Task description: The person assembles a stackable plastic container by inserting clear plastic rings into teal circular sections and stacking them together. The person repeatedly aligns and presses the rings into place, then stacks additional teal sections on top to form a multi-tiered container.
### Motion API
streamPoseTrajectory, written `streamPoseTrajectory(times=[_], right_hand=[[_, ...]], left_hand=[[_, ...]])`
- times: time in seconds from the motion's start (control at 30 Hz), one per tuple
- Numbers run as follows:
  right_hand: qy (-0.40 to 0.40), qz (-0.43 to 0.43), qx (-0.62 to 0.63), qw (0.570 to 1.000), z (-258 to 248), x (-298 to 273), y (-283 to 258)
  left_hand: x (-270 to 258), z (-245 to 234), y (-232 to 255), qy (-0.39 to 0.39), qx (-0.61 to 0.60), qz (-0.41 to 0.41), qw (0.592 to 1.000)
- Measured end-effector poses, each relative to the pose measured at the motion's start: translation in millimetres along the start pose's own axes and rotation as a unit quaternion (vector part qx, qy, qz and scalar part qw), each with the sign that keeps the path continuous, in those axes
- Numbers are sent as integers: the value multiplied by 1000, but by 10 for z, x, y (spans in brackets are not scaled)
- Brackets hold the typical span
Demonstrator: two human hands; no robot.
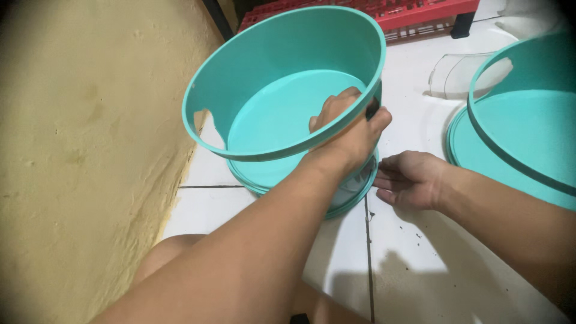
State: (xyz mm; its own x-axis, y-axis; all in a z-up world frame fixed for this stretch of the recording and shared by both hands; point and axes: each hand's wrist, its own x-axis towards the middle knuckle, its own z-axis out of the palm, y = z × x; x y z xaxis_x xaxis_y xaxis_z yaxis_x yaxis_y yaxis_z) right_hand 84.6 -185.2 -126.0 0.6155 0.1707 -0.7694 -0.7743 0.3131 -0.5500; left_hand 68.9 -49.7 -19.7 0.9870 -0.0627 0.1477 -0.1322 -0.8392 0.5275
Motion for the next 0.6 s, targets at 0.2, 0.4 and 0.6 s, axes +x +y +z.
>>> streamPoseTrajectory(times=[0.2,0.4,0.6], right_hand=[[-1,22,73,997,157,-346,6],[-42,6,116,992,333,-719,88],[-72,-35,128,989,384,-857,192]], left_hand=[[-130,-131,-208,6,-34,83,996],[-252,-331,-272,-8,-120,48,992],[-324,-437,-274,-15,-136,75,988]])
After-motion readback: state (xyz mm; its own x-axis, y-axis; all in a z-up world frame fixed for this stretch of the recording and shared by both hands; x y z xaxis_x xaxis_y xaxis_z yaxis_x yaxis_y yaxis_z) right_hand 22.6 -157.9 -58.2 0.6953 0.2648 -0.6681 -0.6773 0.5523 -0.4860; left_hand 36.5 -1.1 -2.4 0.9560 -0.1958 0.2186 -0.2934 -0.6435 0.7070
